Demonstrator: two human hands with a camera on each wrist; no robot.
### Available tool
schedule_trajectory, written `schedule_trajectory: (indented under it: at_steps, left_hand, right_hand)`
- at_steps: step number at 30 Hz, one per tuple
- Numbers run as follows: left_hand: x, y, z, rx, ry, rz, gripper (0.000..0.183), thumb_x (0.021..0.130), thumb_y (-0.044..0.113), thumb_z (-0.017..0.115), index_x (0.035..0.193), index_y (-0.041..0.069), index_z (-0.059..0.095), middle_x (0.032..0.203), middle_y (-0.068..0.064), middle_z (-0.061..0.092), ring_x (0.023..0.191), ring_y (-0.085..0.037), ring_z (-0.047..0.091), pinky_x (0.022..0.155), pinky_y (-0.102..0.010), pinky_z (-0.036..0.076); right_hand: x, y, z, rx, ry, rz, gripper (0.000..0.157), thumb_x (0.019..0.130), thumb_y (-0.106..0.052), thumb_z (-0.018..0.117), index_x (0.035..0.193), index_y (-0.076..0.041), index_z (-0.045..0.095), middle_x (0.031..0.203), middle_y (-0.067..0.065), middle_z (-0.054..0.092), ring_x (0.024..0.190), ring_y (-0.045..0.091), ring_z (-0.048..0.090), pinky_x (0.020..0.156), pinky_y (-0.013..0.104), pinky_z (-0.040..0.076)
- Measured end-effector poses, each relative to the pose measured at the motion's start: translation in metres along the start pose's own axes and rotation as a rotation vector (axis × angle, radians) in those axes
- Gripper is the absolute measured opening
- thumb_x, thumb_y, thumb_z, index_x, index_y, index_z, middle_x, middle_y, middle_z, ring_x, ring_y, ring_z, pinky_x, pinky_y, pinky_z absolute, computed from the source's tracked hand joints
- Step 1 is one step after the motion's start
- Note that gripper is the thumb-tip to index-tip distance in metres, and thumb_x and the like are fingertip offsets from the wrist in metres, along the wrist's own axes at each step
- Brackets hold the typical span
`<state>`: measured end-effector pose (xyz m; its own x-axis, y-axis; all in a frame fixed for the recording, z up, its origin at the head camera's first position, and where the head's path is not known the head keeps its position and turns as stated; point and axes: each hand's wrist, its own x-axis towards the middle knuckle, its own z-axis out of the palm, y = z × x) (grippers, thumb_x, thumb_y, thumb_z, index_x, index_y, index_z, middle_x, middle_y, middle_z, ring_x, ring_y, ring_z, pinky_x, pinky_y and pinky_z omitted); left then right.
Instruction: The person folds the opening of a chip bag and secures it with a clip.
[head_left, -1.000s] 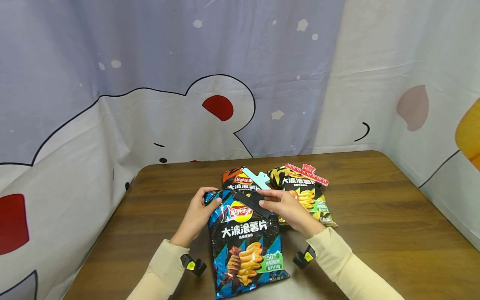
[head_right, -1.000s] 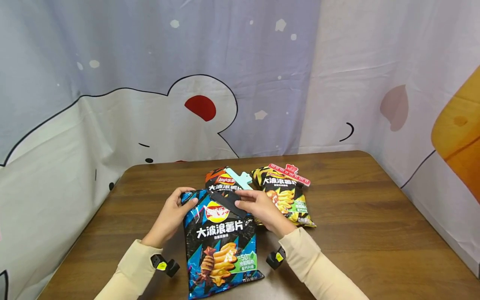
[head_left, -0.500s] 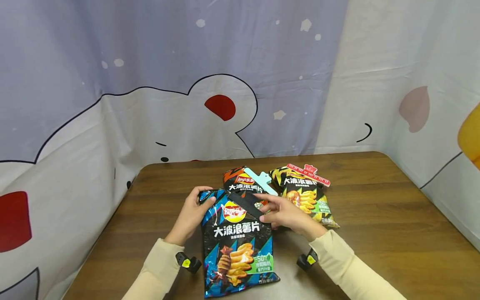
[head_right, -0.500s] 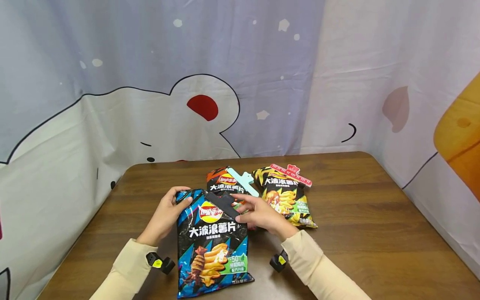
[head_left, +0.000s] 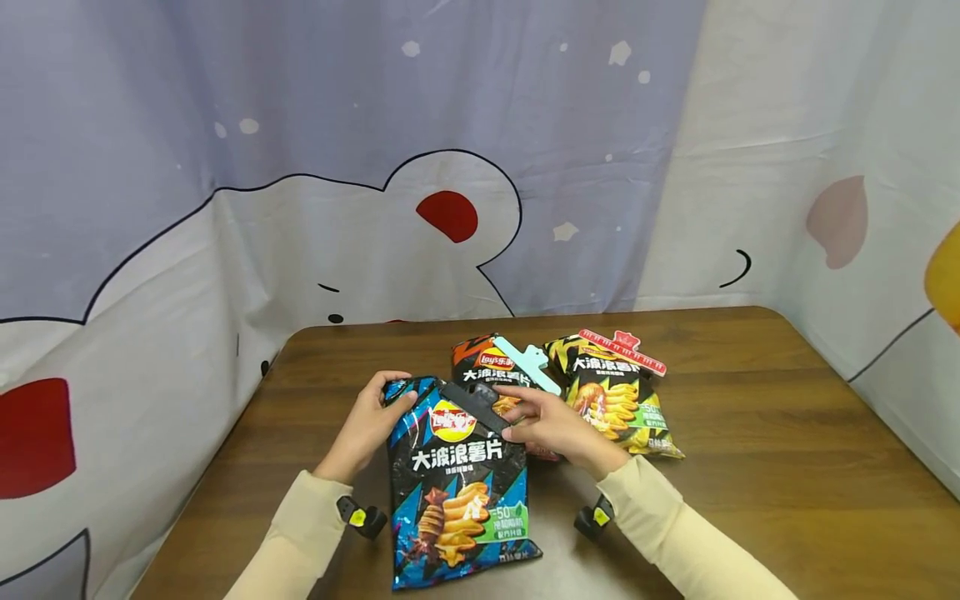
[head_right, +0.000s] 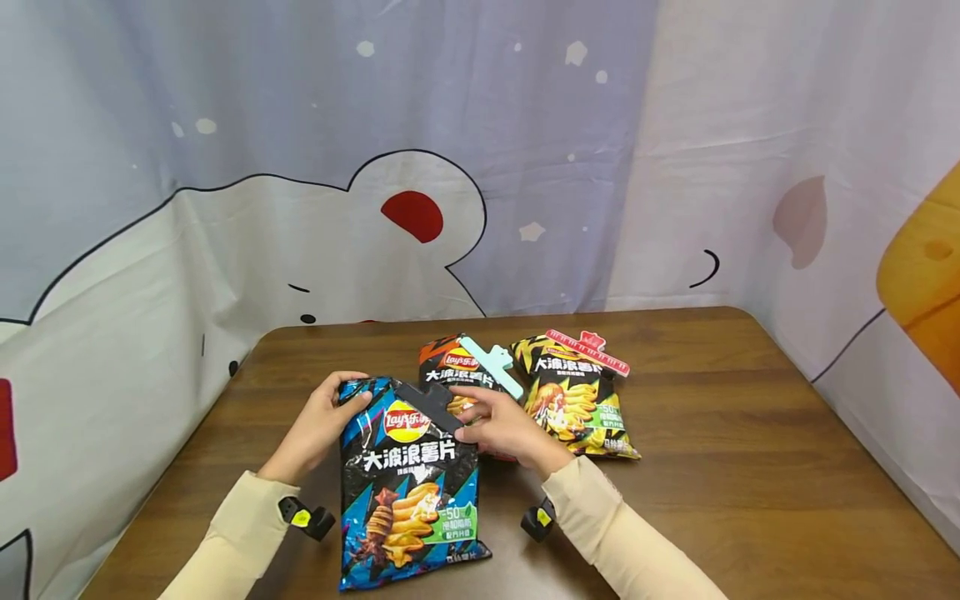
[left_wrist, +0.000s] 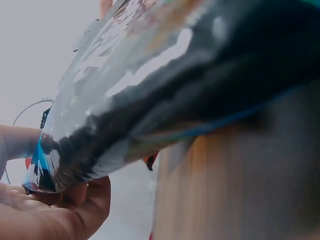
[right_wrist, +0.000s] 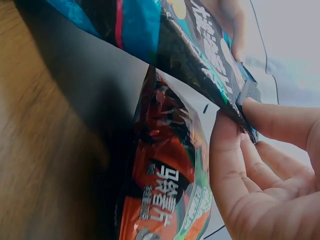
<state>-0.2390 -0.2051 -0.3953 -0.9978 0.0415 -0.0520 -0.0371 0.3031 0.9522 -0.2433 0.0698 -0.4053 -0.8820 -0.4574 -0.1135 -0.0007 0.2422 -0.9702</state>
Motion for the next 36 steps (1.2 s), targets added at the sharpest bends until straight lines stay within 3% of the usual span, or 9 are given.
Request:
schedule_trajectory:
  at_steps: [3,11,20,36]
  left_hand:
    - [0.001,-0.001,-0.005,0.009,-0.002,-0.002,0.039,0.099,0.020,0.054,0.133,0.006,0.042,0.127,-0.023,0.049,0.089,-0.021,0.061,0.075,-0.034,0.056]
    - [0.004,-0.004,-0.020,0.063,0.007,-0.026,0.040,0.099,0.022,0.053,0.133,0.005,0.041,0.127,-0.023,0.048,0.091,-0.023,0.060,0.074,-0.033,0.056]
    - [0.009,-0.005,-0.035,0.079,0.020,-0.032,0.045,0.100,0.023,0.053,0.137,0.003,0.037,0.132,-0.024,0.045,0.098,-0.026,0.058,0.078,-0.035,0.056]
    - [0.018,-0.010,-0.054,0.054,0.079,-0.061,0.056,0.099,0.025,0.054,0.143,0.003,0.029,0.134,-0.026,0.047,0.097,-0.023,0.060,0.084,-0.035,0.054]
  right_hand:
    - [0.003,-0.002,0.004,-0.027,0.007,-0.019,0.065,0.082,-0.005,0.072,0.142,-0.013,0.048,0.102,0.012,0.069,0.072,0.013,0.061,0.063,0.030,0.051]
    - [0.013,-0.006,0.014,-0.029,-0.014,-0.051,0.065,0.083,-0.004,0.070,0.143,-0.009,0.046,0.106,0.017,0.069,0.076,0.011,0.065,0.063,0.037,0.054]
    - [0.026,-0.009,0.022,-0.058,0.005,-0.047,0.056,0.084,-0.005,0.069,0.138,-0.010,0.053,0.104,0.012,0.069,0.084,0.014,0.066,0.074,0.032,0.056]
    - [0.043,-0.021,0.033,-0.104,0.027,-0.030,0.053,0.086,-0.003,0.069,0.136,-0.011,0.055,0.103,0.013,0.070,0.069,0.014,0.065,0.063,0.035,0.057]
